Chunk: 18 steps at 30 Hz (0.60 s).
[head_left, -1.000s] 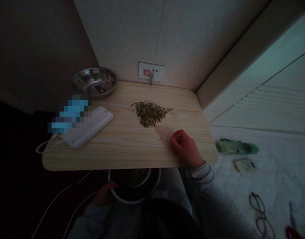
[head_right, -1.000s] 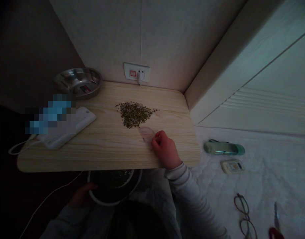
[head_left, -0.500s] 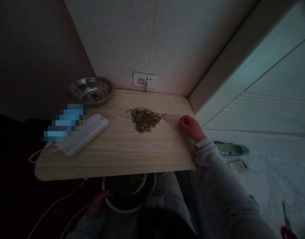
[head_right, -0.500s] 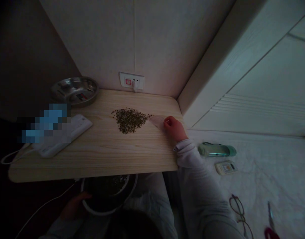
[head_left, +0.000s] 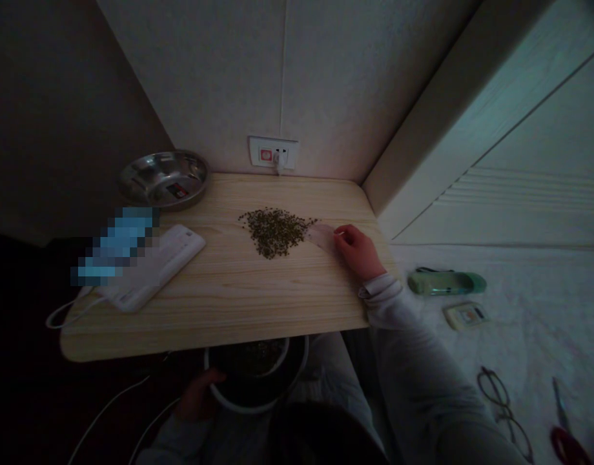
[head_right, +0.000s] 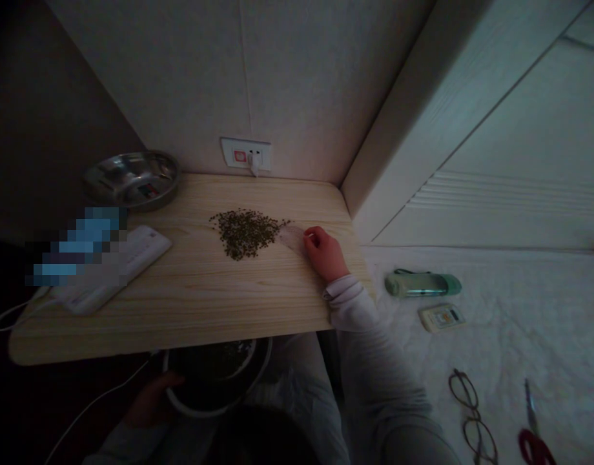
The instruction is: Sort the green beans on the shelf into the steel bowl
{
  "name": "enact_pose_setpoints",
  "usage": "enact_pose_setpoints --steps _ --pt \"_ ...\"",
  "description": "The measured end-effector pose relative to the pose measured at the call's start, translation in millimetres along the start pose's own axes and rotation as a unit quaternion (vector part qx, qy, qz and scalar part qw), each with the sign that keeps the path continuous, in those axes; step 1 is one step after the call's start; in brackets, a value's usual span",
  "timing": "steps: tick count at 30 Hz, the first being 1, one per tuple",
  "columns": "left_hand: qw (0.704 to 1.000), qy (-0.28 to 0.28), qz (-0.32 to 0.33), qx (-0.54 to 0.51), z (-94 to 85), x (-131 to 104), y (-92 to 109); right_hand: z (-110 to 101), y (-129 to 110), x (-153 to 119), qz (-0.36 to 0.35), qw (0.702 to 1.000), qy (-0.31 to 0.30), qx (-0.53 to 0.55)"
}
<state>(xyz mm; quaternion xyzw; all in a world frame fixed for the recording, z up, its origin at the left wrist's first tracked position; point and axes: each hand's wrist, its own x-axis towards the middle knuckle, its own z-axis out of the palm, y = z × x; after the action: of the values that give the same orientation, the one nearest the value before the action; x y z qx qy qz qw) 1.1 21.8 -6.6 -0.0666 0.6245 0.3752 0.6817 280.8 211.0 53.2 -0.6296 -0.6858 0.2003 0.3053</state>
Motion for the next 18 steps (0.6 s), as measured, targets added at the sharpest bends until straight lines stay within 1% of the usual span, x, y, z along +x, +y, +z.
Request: enact_pose_setpoints --steps 4,9,14,18 --pt "1.0 0.003 -0.025 0.001 7.6 -0.7 -1.1 0.9 -5.5 -6.9 -0.013 1.0 -0.014 -0.003" --pt "1.0 -0.011 -0.021 -0.017 14.6 0.8 -5.4 3.6 -12.6 -17.3 -0.029 0.999 -0.037 0.007" --pt "0.999 -0.026 -0.022 -0.032 14.6 3.8 -7.3 4.0 -21.5 -28.9 -0.031 0.998 -0.063 0.0" --pt "0.999 -0.034 -0.029 -0.026 13.4 3.6 -6.3 5.3 -28.5 -39.4 -0.045 0.996 -0.083 0.001"
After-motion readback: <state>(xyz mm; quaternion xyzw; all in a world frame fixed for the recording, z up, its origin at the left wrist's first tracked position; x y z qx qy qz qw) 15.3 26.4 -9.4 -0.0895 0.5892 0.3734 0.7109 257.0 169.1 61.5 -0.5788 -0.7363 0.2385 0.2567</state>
